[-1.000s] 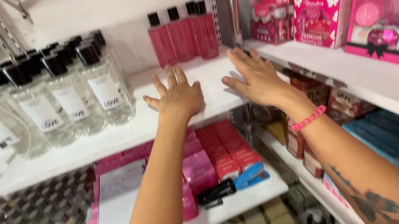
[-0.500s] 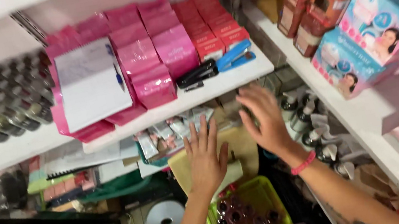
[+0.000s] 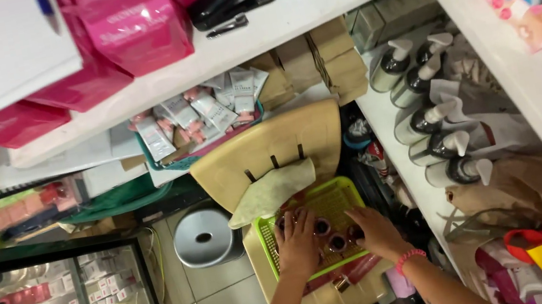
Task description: The person repeatedly picks up pink bottles from a green basket and places them onto a white shelf next to clear bottles. They arrange the bottles in neat rows, adjusting their positions to align them with the existing stock.
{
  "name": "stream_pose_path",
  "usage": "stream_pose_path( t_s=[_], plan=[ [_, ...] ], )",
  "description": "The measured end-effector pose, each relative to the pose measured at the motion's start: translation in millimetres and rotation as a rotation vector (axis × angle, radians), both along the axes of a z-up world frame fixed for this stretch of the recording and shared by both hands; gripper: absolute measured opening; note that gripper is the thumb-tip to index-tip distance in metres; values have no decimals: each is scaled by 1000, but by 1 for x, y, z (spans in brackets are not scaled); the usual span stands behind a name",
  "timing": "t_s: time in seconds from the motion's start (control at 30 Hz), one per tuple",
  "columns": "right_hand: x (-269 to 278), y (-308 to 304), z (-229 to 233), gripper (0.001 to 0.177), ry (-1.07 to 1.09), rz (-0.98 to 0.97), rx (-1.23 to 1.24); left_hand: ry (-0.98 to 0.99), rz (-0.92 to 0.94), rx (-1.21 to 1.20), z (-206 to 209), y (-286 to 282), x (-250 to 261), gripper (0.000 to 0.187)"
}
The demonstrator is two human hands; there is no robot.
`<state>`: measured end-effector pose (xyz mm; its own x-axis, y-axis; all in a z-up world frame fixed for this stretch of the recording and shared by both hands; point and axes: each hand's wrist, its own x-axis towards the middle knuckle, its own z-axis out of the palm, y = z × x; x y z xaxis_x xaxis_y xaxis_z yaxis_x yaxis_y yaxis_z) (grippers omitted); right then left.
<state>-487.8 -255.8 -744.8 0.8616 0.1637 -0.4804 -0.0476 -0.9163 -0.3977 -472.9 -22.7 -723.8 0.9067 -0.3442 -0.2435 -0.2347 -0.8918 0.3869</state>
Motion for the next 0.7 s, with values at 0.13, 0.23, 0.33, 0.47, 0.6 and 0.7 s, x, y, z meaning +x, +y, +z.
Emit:
stream_pose_path(
  t_s=[0.13, 0.23, 0.33, 0.47, 0.6, 0.7],
  plan=[
    [-21, -7, -43, 95, 165, -8, -27, 125, -47, -30, -38, -15, -3, 71],
    [-32, -9, -68, 97, 113, -110, 99, 56, -136, 81, -84, -27, -7, 68],
    [-35, -5, -75, 82, -42, -206, 204, 4, -207, 134, -111, -37, -5, 65],
    [-36, -9, -89, 75, -119, -299, 305, -45, -239, 221, -92, -49, 10, 57],
    [-33, -14, -94, 72, -167, -379, 441, 96, -323, 403, -57, -51, 28, 60],
    [-31, -22, -97, 72, -241, -472, 488, -4, -330, 288, -104, -41, 13, 48]
  ],
)
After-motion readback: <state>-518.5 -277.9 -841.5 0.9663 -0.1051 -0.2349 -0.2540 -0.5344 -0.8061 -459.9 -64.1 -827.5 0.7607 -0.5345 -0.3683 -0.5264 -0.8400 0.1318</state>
